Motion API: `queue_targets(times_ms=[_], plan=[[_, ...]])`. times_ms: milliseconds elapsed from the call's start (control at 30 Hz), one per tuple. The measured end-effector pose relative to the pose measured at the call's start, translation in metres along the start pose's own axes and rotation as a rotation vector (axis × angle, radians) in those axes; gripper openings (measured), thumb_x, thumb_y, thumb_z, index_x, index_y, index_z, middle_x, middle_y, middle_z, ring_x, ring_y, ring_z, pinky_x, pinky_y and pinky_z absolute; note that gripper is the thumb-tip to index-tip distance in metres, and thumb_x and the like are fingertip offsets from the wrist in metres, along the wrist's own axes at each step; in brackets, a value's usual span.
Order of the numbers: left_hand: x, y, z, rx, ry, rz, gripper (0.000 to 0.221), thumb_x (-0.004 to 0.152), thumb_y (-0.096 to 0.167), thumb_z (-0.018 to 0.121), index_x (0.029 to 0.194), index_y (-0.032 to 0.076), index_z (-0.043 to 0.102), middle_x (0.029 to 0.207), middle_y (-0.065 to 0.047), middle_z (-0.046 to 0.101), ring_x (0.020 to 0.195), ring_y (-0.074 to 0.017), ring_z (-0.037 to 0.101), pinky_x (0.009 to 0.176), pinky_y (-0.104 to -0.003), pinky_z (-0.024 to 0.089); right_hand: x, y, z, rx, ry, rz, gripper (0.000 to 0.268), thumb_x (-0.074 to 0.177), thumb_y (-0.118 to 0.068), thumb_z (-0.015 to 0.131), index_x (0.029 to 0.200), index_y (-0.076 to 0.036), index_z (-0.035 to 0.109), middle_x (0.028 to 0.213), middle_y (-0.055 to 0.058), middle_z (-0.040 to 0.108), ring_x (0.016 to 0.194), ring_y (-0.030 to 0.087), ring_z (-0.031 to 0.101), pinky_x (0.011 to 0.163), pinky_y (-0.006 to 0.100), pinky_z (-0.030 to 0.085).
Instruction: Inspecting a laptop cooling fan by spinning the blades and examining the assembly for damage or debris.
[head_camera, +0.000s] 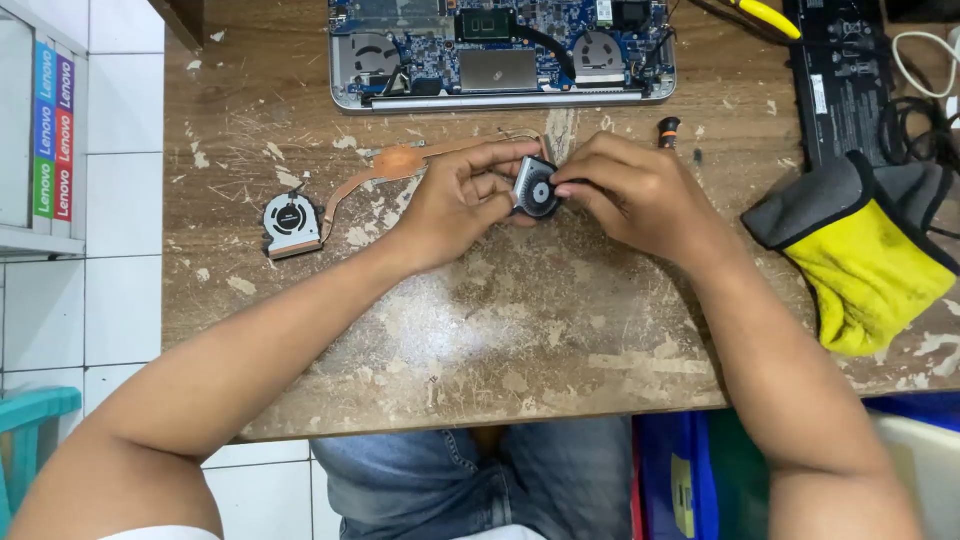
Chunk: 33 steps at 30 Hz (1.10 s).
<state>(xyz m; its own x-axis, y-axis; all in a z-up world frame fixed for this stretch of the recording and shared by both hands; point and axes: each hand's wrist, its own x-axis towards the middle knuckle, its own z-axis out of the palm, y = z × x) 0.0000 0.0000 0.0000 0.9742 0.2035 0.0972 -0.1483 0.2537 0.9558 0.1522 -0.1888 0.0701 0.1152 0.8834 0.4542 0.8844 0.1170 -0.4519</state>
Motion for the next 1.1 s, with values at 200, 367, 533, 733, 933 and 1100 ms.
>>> queue_targets(times_ms=[200,367,533,733,933,1100], plan=[[-0.001,0.005,-0.001,0.028,-0.064,0.012,0.056,0.098,-0.017,0.055,0.153,-0.006,0.054,0.132,-0.031,0.066,0.106,-0.0255,0.076,0.087,-0.045,0.077,-0.008,0.011,0.006,-0.044,-0.02,0.004,0.005,0.103,-0.001,0.082,0.108,-0.001,0.083,0.098,0.014,0.079,0.057,0.022,0.064,0.052,0.032,0.053],[0.002,-0.001,-0.007,0.073,-0.101,0.035,0.057,0.098,-0.019,0.056,0.153,-0.005,0.053,0.135,-0.03,0.067,0.111,-0.0245,0.075,0.09,-0.042,0.075,-0.012,0.02,0.008,-0.118,-0.046,0.0,0.005,0.104,-0.006,0.082,0.108,-0.005,0.083,0.097,0.012,0.079,0.056,0.022,0.065,0.05,0.032,0.053],[0.003,-0.005,-0.009,0.06,-0.09,0.065,0.055,0.098,-0.019,0.057,0.151,-0.004,0.055,0.135,-0.028,0.068,0.112,-0.0224,0.074,0.094,-0.042,0.074,-0.014,0.024,0.007,-0.147,-0.092,0.054,0.005,0.107,-0.012,0.08,0.107,-0.007,0.083,0.098,0.009,0.079,0.058,0.019,0.064,0.05,0.028,0.052],[0.001,-0.004,-0.008,0.146,-0.075,0.066,0.053,0.097,-0.018,0.059,0.148,-0.003,0.055,0.134,-0.027,0.069,0.111,-0.0238,0.076,0.093,-0.041,0.074,-0.014,0.024,0.009,-0.089,-0.093,0.069,0.006,0.105,-0.011,0.081,0.103,-0.006,0.081,0.099,0.01,0.078,0.059,0.024,0.066,0.051,0.035,0.053],[-0.01,0.007,0.004,0.357,-0.019,0.089,0.051,0.09,-0.022,0.058,0.139,-0.006,0.057,0.123,-0.032,0.067,0.105,-0.035,0.077,0.085,-0.043,0.074,-0.011,0.019,0.016,0.083,-0.076,0.103,0.005,0.104,-0.007,0.081,0.107,-0.004,0.082,0.099,0.013,0.077,0.069,0.027,0.067,0.06,0.037,0.054],[-0.012,0.018,0.013,0.652,0.038,0.171,0.041,0.092,-0.016,0.066,0.131,-0.004,0.063,0.115,-0.027,0.068,0.097,-0.0362,0.078,0.076,-0.043,0.073,-0.009,0.023,0.016,0.154,-0.042,0.157,0.01,0.108,-0.006,0.075,0.115,-0.002,0.081,0.099,0.014,0.074,0.077,0.029,0.069,0.069,0.038,0.055]])
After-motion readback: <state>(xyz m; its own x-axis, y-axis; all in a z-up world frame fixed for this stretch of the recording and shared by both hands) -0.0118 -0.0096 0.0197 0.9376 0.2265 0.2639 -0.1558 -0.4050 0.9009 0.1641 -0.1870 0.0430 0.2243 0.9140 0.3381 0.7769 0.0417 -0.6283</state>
